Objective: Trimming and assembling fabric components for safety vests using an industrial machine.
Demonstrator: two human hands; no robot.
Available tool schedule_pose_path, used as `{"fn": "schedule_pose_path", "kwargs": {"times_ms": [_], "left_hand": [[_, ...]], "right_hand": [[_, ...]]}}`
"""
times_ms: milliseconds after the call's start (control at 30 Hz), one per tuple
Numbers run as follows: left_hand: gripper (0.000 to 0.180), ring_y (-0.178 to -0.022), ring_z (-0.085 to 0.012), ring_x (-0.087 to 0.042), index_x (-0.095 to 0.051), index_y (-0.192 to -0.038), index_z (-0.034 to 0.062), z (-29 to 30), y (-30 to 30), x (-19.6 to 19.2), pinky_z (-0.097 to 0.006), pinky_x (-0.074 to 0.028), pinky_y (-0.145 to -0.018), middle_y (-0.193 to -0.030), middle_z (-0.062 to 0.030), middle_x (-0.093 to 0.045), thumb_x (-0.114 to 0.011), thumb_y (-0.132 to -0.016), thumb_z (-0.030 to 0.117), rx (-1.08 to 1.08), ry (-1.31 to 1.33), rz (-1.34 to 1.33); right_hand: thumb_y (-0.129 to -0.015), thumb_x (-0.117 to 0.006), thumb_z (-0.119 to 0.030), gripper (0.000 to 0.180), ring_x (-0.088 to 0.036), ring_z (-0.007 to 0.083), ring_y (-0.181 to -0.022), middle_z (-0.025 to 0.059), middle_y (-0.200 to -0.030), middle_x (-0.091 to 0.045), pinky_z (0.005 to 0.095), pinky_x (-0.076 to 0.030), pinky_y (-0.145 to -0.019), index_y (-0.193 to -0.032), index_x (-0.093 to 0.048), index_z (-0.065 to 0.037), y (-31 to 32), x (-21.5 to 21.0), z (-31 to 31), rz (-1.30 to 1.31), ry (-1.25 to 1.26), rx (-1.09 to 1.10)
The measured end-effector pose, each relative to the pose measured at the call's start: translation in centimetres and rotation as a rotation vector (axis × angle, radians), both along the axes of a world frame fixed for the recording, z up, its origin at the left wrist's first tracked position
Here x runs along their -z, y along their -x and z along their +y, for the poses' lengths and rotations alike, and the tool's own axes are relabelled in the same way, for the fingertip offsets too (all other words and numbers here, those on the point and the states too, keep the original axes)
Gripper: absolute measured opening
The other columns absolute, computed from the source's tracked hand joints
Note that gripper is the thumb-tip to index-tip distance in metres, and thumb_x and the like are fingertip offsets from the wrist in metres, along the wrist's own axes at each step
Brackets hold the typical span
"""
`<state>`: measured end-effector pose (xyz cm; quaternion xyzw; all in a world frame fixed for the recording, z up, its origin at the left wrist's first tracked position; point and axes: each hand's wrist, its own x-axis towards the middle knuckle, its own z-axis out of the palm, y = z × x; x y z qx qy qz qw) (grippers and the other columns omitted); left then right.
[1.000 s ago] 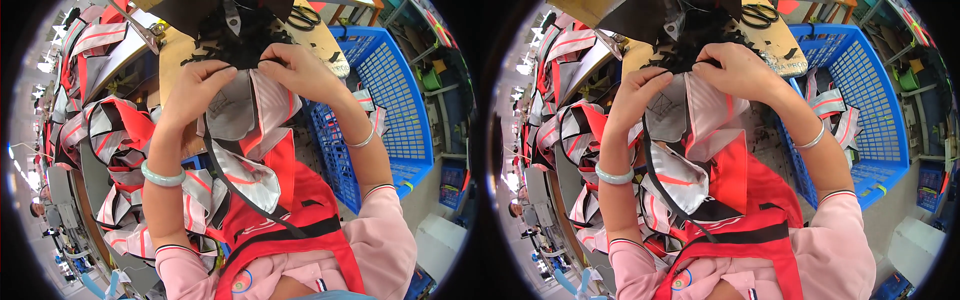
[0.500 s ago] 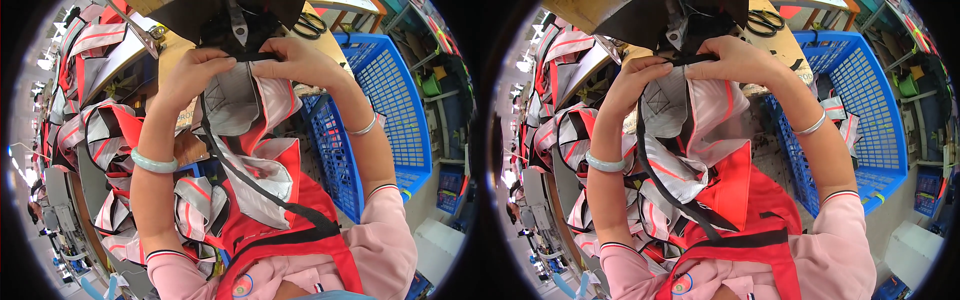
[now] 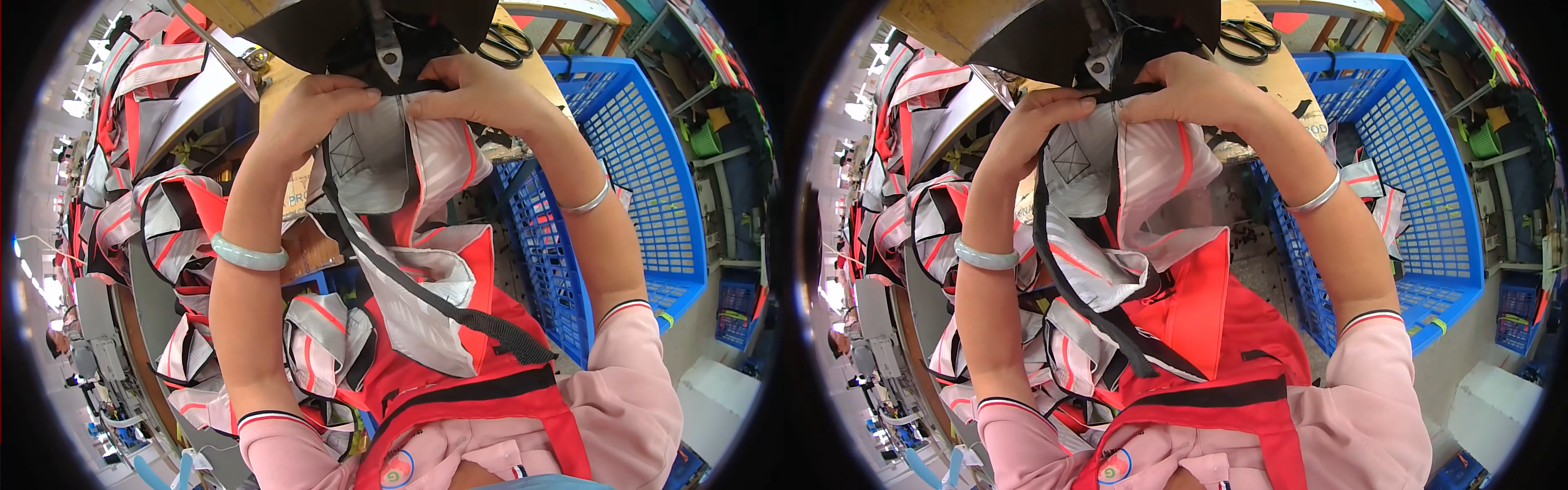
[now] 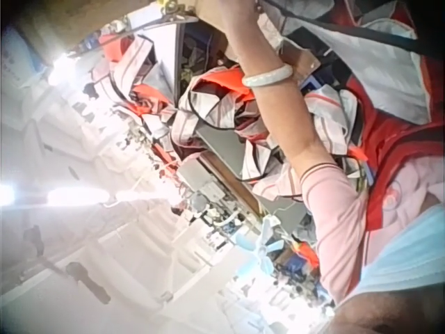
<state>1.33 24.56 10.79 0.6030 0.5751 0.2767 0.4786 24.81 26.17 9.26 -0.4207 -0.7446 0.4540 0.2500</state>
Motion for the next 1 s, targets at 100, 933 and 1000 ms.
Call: {"fn": "schedule_pose_path", "kwargs": {"times_ms": [100, 933, 1000], "left_hand": [[0.045, -0.091, -0.0136, -0.061, -0.063, -0.115, -0.0066, 0.1, 0.1, -0.1, -0.026, -0.048, -0.08, -0.1, -0.0075, -0.067, -0.07, -0.084, 0.025, -0.013, -0.023, 0.044], [0.033, -0.087, -0.0087, -0.058, -0.066, -0.109, -0.004, -8.3, 2.0, 1.4, -0.025, -0.046, -0.079, -0.094, -0.0022, -0.068, -0.064, -0.09, 0.022, 0.091, -0.062, -0.001], [0.03, -0.085, -0.0101, -0.059, -0.066, -0.105, -0.0035, -8.9, -0.5, 0.7, -0.025, -0.047, -0.078, -0.089, -0.0039, -0.068, -0.063, -0.089, 0.022, 0.225, -0.025, 0.005]], "right_hand": [[-0.073, -0.072, -0.036, 0.053, -0.064, 0.0195, -0.087, 0.0136, -0.093, -0.068, 0.0306, -0.049, -0.08, -0.106, -0.066, 0.006, 0.0, 0.1, 0.1, 0.054, 0.005, -0.01], [-0.078, -0.073, -0.025, 0.036, -0.066, 0.0182, -0.074, 0.0076, -0.094, -0.066, 0.0276, -0.052, -0.058, -0.107, -0.064, -0.006, -4.5, -3.5, -11.9, -0.102, -0.41, -0.218], [-0.076, -0.067, -0.016, 0.02, -0.065, 0.0249, -0.07, 0.0081, -0.088, -0.06, 0.0347, -0.052, -0.056, -0.094, -0.062, -0.007, -1.1, -2.9, -14.1, -0.084, -0.838, -0.338]]}}
